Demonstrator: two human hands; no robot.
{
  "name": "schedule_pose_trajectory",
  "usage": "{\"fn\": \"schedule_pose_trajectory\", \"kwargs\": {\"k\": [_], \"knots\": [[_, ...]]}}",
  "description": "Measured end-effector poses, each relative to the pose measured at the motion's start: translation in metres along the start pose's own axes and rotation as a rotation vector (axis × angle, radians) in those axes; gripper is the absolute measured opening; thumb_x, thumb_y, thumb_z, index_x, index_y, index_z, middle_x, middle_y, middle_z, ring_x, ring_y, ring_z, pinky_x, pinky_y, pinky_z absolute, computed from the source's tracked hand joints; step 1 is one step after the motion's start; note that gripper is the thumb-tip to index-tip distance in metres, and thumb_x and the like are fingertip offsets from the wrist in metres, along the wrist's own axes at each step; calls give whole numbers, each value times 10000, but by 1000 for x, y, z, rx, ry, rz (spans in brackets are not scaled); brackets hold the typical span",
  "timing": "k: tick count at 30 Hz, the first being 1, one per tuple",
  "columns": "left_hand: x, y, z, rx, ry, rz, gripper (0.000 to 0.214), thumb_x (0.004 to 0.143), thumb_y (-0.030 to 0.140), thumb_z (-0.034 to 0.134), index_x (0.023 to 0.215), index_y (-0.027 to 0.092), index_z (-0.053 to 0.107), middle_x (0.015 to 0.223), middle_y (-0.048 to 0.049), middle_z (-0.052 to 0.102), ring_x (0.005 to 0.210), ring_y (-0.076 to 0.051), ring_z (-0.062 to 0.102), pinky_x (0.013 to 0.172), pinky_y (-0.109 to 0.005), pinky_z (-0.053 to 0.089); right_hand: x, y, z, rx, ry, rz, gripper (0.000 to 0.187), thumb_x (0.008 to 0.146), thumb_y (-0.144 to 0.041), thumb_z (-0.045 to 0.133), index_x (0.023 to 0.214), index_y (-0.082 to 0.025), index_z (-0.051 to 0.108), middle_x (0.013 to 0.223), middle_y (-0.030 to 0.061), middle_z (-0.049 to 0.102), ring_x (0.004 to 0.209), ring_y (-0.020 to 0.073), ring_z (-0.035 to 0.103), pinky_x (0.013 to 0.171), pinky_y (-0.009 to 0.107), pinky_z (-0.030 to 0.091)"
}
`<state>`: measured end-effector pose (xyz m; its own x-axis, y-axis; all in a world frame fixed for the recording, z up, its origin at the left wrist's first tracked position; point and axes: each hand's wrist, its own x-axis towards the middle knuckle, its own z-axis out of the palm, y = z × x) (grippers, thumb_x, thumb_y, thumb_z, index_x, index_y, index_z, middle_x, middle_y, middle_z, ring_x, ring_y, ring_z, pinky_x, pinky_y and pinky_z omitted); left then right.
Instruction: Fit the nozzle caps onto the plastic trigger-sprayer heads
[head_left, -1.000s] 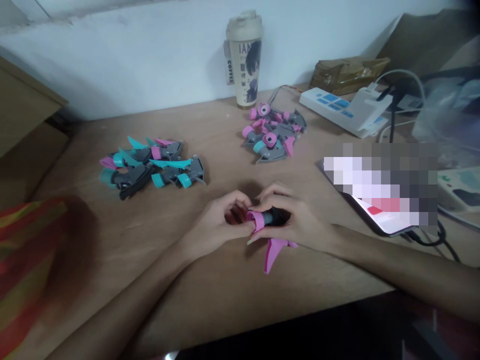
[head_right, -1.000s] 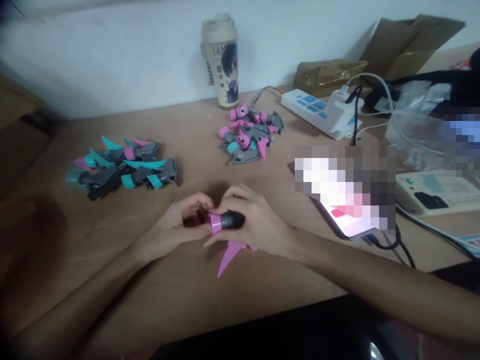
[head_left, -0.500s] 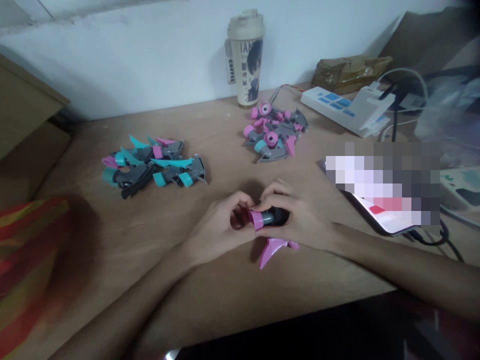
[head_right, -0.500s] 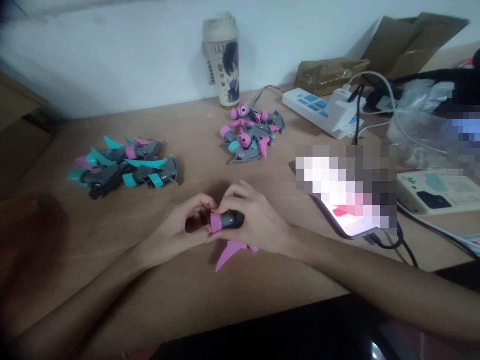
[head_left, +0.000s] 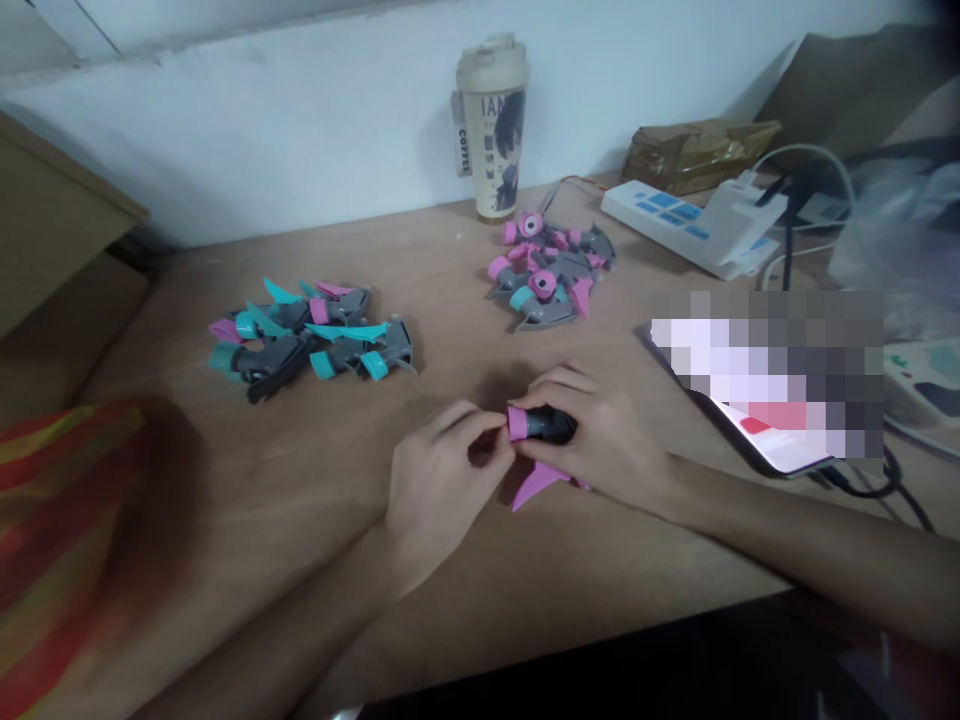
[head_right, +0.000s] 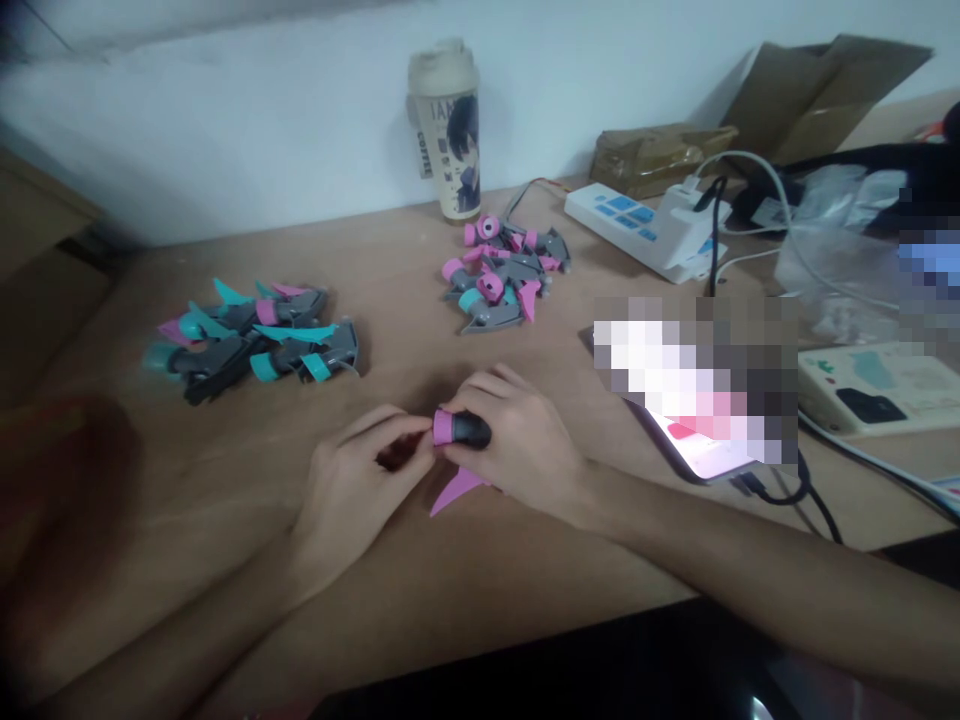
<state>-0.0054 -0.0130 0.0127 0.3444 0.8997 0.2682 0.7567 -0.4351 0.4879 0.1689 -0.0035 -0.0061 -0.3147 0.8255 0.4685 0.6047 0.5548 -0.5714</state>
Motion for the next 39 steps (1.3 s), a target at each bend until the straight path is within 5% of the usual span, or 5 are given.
{"fn": "schedule_pose_trajectory", "kwargs": {"k": [7,11,16,20,39], "knots": [[9,-12,-3,15,52,-104,79,755,198,597,683,202,628,684,18,589,613,-117,526,564,-244,371,0,-3,0,27,29,90,161,703,-335,728,766,-212,646,846,29,662,819,193,591,724,332,477],[23,-31,-10,-468,114,-300,121,778,274,577,716,178,615,620,15,547,579,-116,519,532,-227,425,1,-1,-2,191,67,174,300,681,-460,723,860,-230,648,887,32,664,827,195,619,729,344,495],[26,-27,-13,-901,-139,-366,166,789,305,600,727,155,628,594,14,534,555,-95,504,469,-180,432,1,5,0,514,-16,255,370,711,-412,711,1024,-243,607,1064,38,653,977,200,622,866,386,500],[22,-17,-15,-792,-213,-274,155,785,284,621,719,149,658,613,6,564,575,-92,506,493,-179,447,2,4,1,629,-70,230,384,702,-377,726,1042,-242,606,1121,45,637,1032,196,609,933,396,478],[16,-20,-9,-582,-54,10,52,762,212,658,791,174,641,808,-26,571,718,-126,551,610,-237,456,-1,4,2,635,-59,169,346,694,-339,738,1001,-227,623,1054,48,656,962,194,629,873,377,501]]}}
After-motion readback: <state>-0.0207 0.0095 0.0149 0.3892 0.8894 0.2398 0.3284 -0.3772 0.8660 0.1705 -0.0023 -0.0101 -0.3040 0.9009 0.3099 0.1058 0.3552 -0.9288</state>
